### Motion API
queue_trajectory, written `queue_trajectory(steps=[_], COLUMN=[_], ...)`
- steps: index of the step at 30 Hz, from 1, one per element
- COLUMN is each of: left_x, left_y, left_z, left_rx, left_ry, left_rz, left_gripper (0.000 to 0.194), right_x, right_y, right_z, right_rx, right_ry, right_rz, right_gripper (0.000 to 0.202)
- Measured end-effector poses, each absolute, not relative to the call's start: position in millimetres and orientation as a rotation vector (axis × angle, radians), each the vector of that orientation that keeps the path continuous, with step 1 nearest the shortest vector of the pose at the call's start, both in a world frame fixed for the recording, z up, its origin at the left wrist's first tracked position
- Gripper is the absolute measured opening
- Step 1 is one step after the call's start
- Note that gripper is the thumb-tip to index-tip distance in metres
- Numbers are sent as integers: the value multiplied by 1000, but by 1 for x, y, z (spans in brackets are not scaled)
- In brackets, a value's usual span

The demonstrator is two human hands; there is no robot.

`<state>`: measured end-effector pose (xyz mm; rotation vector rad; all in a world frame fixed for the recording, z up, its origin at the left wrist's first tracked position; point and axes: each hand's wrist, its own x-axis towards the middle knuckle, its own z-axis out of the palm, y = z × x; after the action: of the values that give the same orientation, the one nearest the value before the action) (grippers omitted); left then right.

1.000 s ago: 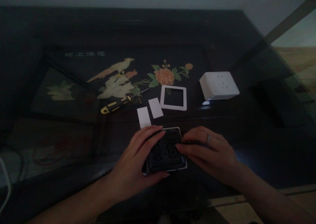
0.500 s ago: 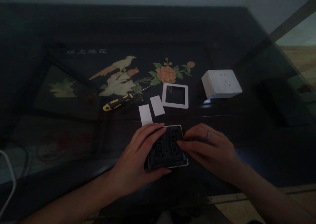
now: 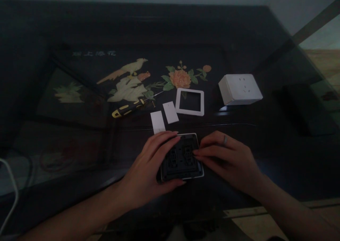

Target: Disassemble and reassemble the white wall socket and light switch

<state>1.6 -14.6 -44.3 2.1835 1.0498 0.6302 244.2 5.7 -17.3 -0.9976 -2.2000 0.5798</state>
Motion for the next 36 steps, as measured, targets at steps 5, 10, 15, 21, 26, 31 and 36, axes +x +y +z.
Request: queue_trajectory(steps=[5, 10, 15, 21, 26, 31, 36], left_x=[1, 2, 3, 2, 3, 3, 3], left_y=[-13, -13, -13, -13, -13, -12, -12], left_z=[-45, -45, -44, -46, -46, -47, -48], left_rx=[2198, 2200, 2206, 2201, 2192, 2181, 2169], left_ry=[1055, 1052, 1050, 1059, 1057, 1054, 1035], left_rz=[618, 626, 632, 627, 632, 632, 653], left_gripper=[82, 81, 80, 82, 82, 82, 83], right_x=[244, 246, 245, 242, 240, 239, 240], right_y=[6, 7, 8, 9, 9, 11, 11], right_z=[-16, -14, -14, -19, -19, -19, -21], right_rx=[-1040, -1115, -1208, -1194, -1214, -1220, -1250], right_ry=[-2148, -2124, -2042, -2012, -1968, -1948, -1894], right_rz=[678, 738, 834, 911, 974, 1038, 1082], right_gripper=[9, 9, 11, 10, 11, 11, 7])
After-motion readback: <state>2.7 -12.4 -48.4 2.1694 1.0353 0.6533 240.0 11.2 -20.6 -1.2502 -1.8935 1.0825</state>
